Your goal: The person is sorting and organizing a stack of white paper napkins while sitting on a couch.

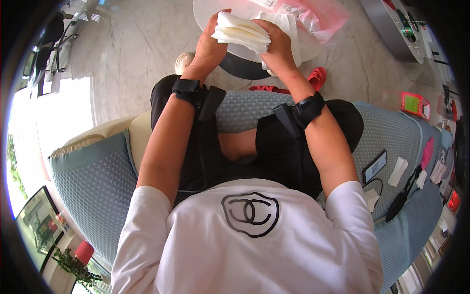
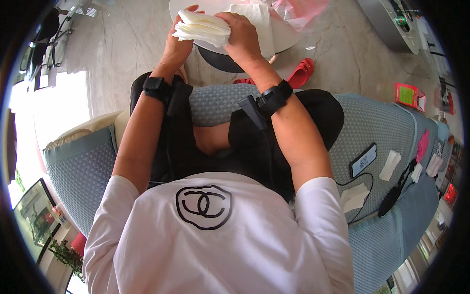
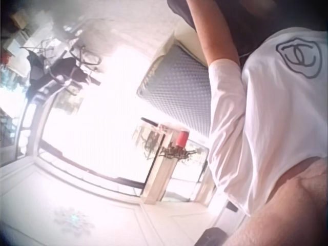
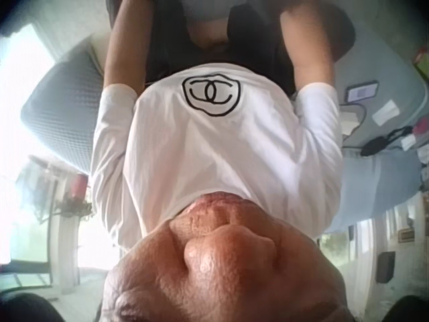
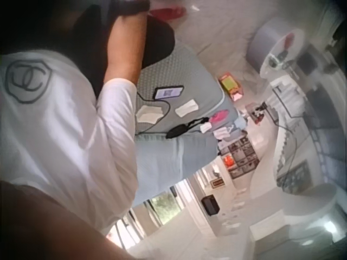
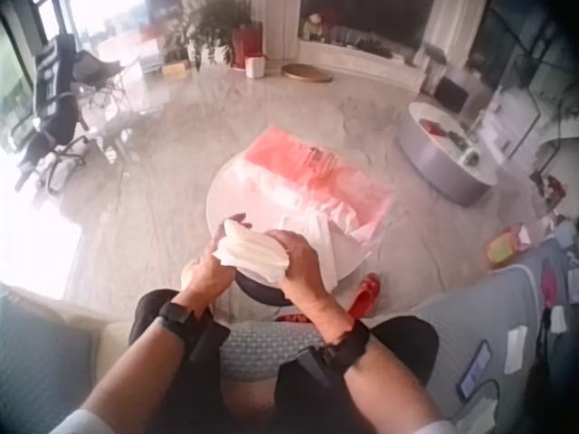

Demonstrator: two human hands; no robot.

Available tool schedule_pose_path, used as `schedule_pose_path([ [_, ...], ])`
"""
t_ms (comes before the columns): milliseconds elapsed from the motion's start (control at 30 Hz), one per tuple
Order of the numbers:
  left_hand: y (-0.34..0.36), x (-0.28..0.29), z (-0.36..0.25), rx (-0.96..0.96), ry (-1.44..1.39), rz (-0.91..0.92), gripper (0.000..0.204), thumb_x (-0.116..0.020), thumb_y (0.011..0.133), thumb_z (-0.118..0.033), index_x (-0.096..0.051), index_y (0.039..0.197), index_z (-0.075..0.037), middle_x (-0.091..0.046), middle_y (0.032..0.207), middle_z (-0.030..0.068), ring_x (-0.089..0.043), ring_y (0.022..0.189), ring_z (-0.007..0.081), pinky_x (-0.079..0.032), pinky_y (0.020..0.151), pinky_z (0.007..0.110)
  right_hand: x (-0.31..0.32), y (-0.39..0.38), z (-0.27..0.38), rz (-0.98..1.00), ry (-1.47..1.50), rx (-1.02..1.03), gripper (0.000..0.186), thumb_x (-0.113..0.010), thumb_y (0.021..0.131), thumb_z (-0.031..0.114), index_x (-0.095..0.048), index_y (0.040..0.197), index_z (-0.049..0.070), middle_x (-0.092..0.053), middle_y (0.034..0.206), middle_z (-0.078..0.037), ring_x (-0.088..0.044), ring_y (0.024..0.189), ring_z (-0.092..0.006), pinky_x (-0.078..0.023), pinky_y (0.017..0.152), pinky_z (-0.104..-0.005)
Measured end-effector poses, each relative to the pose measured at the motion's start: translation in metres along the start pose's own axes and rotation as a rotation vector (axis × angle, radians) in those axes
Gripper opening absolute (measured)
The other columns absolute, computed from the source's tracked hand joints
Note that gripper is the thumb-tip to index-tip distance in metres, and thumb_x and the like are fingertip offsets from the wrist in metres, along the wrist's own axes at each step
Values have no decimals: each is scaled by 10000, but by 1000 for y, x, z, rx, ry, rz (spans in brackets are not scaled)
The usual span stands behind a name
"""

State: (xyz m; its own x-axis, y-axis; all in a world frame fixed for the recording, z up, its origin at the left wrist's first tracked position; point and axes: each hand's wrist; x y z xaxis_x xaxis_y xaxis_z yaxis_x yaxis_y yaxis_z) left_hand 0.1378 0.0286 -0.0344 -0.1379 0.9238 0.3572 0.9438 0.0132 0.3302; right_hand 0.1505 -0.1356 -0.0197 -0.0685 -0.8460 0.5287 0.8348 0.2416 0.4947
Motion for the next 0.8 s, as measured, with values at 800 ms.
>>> schedule_pose_path([
  [800,-6,11,-22,12,-109,57,738,-499,676,29,-206,1343,-88,-418,1249,186,-407,1164,330,-338,959,337,1,2,12,51,45,-18,296,-646,656,19,-618,941,95,-630,887,-85,-609,824,-269,-483,716,-325],
])
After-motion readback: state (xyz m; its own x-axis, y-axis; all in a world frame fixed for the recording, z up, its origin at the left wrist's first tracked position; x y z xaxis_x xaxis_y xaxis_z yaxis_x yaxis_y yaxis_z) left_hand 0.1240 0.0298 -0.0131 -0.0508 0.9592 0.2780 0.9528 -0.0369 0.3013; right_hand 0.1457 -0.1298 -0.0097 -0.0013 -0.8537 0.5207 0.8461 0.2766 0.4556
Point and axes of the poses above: each hand's wrist, its own y-axis towards the middle knuckle, its own x-axis out of the back of the hand, z = x × y
